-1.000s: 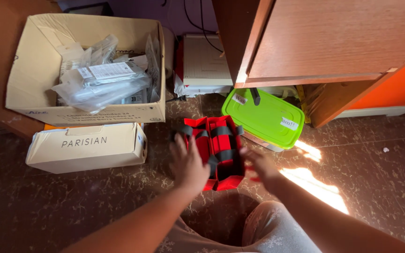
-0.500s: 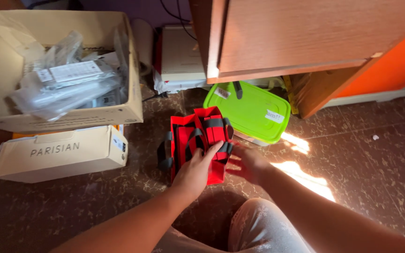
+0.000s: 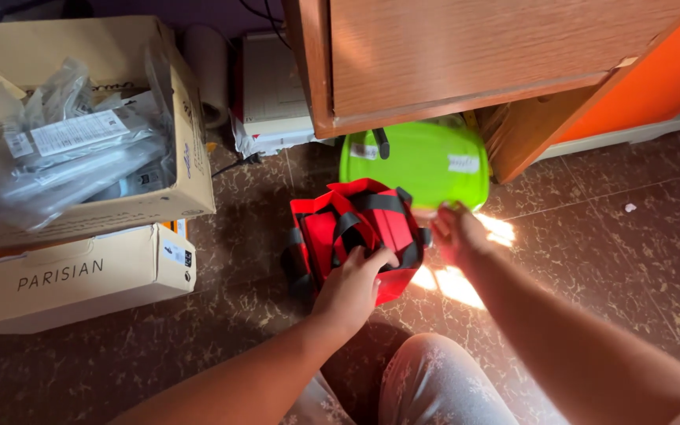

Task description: The recorder tidies a bedroom by folding clothes, picking up a tube from the floor, and organizing boxes under a desk.

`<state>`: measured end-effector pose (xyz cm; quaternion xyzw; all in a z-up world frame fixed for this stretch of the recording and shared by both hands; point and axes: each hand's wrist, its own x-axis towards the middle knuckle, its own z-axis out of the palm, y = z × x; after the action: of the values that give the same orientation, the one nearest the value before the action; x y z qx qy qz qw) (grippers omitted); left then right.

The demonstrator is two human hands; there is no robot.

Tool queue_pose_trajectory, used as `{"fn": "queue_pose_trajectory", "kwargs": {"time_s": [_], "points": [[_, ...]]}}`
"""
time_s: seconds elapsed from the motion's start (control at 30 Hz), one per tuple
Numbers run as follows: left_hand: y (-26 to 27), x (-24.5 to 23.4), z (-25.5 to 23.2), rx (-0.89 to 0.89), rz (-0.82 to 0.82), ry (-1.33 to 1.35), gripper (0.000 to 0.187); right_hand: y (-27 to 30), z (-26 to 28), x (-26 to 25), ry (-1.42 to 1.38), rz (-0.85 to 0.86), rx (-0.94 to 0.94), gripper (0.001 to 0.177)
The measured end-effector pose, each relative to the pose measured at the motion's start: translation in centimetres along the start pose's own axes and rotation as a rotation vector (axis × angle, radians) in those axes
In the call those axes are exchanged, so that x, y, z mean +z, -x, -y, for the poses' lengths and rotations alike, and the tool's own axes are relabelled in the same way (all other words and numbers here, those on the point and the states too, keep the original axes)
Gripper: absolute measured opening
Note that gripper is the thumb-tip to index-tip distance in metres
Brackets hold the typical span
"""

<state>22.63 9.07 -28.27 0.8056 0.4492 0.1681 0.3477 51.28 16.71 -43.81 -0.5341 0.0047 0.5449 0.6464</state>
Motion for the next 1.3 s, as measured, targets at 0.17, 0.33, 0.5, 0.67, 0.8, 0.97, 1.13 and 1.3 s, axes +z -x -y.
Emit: {"fn": "queue_pose_trajectory", "kwargs": {"time_s": [0.17,0.33,0.5,0.67,0.8,0.97,1.13,1.3], "points": [[-0.4,0.0,0.9,0.058,-0.009,0.033,0.028,-0.2,3.7,0.2,-0.013,0.033,-0.038,0.058],[-0.1,-0.1,1.3,0.066,-0.035,0.049,0.029,6.8,1.8,3.7,0.184,0.007,0.128,0.049],[1.4,-1.7,1.2,0.239,-0.442,-0.062,0.078,17.0,-2.2,5.7,0.648,0.047,-0.239,0.071],[2.0,-2.1,3.5,-0.485,-0.416,0.049,0.094,22.6,-3.5,7.0,0.882,0.079,-0.304,0.085],[1.9,-1.3,5.9,-0.831,-0.004,0.495,0.069,21.5,-4.1,6.2,0.640,0.241,0.067,0.095],[2.8,-2.6,4.2,-0.617,-0.129,0.239,0.070,22.7,-2.2,6.3,0.606,0.267,0.058,0.092],[3.5,-4.5,-0.6,-0.417,-0.091,0.197,0.074,25.6,0.8,5.5,0.468,0.199,-0.047,0.086],[-0.5,-1.5,-2.4,-0.198,-0.075,0.273,0.074,26.0,4.9,2.7,0.409,0.206,-0.267,0.079]]}}
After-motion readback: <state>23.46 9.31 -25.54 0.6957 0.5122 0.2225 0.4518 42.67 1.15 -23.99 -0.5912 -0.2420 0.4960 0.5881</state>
